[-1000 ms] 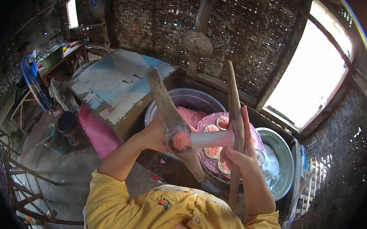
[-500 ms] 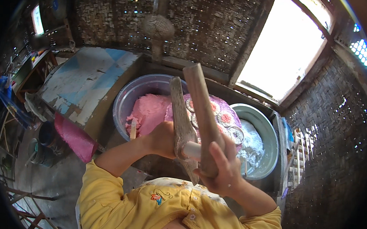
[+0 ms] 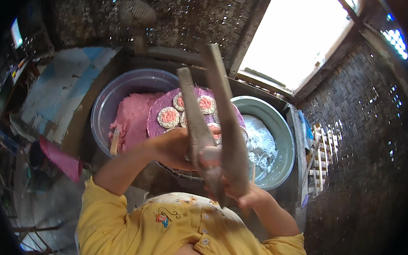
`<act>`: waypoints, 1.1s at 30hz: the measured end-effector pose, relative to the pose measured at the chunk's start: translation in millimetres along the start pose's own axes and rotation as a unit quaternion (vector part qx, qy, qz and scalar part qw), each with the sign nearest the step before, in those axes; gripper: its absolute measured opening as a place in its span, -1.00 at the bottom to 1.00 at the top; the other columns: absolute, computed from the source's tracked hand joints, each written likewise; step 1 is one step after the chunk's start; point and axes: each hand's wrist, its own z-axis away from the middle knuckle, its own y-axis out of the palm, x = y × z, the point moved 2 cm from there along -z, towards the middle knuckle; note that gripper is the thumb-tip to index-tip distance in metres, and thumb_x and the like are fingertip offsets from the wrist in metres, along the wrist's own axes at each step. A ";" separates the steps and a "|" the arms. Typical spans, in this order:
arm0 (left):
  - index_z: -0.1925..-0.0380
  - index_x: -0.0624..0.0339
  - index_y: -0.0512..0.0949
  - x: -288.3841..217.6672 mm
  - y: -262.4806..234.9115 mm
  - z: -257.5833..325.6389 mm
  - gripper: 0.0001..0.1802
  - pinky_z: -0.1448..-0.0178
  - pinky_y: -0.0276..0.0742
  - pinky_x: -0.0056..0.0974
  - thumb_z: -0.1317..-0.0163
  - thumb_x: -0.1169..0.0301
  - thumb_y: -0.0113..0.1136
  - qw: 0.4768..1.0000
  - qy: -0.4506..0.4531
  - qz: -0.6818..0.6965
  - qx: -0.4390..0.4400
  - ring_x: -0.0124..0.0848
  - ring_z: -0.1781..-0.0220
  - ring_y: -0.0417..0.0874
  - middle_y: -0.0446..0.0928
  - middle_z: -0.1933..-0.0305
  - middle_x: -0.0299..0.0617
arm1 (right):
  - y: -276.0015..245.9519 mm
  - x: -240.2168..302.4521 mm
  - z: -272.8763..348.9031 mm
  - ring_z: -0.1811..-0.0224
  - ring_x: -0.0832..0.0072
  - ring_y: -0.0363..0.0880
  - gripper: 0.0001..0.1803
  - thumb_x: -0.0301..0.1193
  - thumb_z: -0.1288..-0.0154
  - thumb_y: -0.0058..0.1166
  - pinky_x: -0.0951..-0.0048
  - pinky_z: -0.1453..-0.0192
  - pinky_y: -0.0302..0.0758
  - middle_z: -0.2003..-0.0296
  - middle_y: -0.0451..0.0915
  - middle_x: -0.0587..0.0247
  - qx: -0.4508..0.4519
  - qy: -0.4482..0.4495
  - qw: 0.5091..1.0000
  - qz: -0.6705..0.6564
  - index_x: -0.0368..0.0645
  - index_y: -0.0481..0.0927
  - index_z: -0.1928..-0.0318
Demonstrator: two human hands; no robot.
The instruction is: The person uses a wooden press to extrude white and pink dough into circular shapes on a purple mat. They repeatedly load the press with dough, press it, and scrape excess dough from the tool, arranging the finished pieces in rows.
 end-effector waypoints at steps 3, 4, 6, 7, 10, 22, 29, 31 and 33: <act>-0.40 -0.01 -0.16 -27.9 -31.6 -44.6 0.20 -0.44 -0.16 0.21 0.18 0.43 0.45 0.861 0.233 0.449 0.045 0.10 -0.46 -0.12 -0.25 -0.48 0.05 | -11.7 -5.2 28.2 -0.06 0.16 0.43 0.24 0.11 0.23 0.38 0.18 -0.10 0.38 -0.07 0.38 -0.09 0.086 -0.026 0.993 -0.081 -0.24 -0.01 -0.35; -0.41 -0.05 -0.31 -34.5 -36.9 -56.8 0.35 -0.42 -0.12 0.24 0.27 0.33 0.51 0.786 0.213 0.581 0.006 0.21 -0.44 -0.12 -0.31 -0.47 0.13 | -14.1 -5.1 37.9 0.02 0.07 0.47 0.30 0.15 0.22 0.36 0.10 -0.06 0.40 0.00 0.43 -0.19 0.095 0.006 0.989 -0.113 -0.17 -0.13 -0.40; -0.40 -0.21 -0.33 -56.6 -34.3 -89.4 0.29 -0.37 0.07 0.17 0.26 0.73 0.25 0.730 0.364 0.564 0.130 0.09 -0.44 0.00 -0.06 -0.42 0.11 | -20.6 6.4 57.1 0.02 0.05 0.47 0.33 0.17 0.25 0.35 0.11 -0.04 0.41 0.00 0.42 -0.20 0.120 0.019 0.983 -0.140 -0.20 -0.14 -0.39; -0.40 -0.24 -0.34 -63.0 -28.9 -101.3 0.31 -0.34 0.13 0.12 0.26 0.78 0.22 0.739 0.374 0.542 0.144 0.05 -0.37 0.12 0.06 -0.34 0.13 | -23.9 15.6 67.2 0.02 0.04 0.47 0.34 0.18 0.26 0.34 0.11 -0.02 0.42 -0.01 0.41 -0.21 0.119 0.028 0.982 -0.145 -0.21 -0.15 -0.39; -0.39 -0.26 -0.36 -59.4 -22.1 -147.9 0.31 -0.24 0.33 0.01 0.25 0.89 0.15 0.719 0.357 0.592 0.068 -0.04 -0.19 0.42 0.36 -0.11 0.14 | -45.3 55.7 98.4 0.02 0.01 0.46 0.37 0.22 0.30 0.33 0.11 0.01 0.43 -0.01 0.40 -0.23 0.070 0.039 0.990 -0.114 -0.25 -0.16 -0.38; -0.14 0.06 0.26 146.7 -36.9 -229.4 -0.20 0.00 0.44 -0.09 -0.14 -0.34 -0.17 0.597 0.184 0.766 -0.154 -0.22 0.12 0.50 0.47 0.29 -0.21 | -173.8 104.7 70.8 0.16 0.17 0.54 0.18 0.13 0.06 0.18 0.19 0.09 0.47 0.04 0.47 -0.21 -0.165 0.152 0.972 0.074 -0.19 -0.15 -0.41; 0.02 0.07 0.42 174.1 -47.9 -211.1 -0.33 0.07 0.44 -0.21 -0.17 -0.27 -0.09 0.608 0.223 0.733 -0.205 -0.33 0.23 0.47 0.44 0.42 -0.35 | -185.7 113.3 45.5 0.22 0.28 0.60 -0.05 0.01 0.19 0.33 0.34 0.17 0.56 0.16 0.52 -0.14 -0.233 0.183 0.949 0.108 -0.43 0.29 -0.11; 0.05 0.07 0.44 173.5 -47.0 -205.5 -0.35 0.08 0.44 -0.21 -0.19 -0.25 -0.10 0.604 0.220 0.739 -0.203 -0.34 0.23 0.47 0.44 0.42 -0.35 | -184.0 113.0 42.7 0.29 0.32 0.62 -0.05 0.01 0.24 0.37 0.41 0.21 0.58 0.22 0.55 -0.09 -0.238 0.191 0.947 0.104 -0.46 0.35 -0.05; 0.09 0.07 0.46 173.7 -41.7 -199.6 -0.40 0.09 0.45 -0.21 -0.22 -0.22 -0.11 0.596 0.228 0.742 -0.205 -0.34 0.24 0.48 0.45 0.43 -0.35 | -181.4 112.8 41.7 0.33 0.35 0.62 -0.07 0.01 0.26 0.39 0.43 0.23 0.58 0.25 0.57 -0.06 -0.221 0.204 0.948 0.102 -0.47 0.39 -0.01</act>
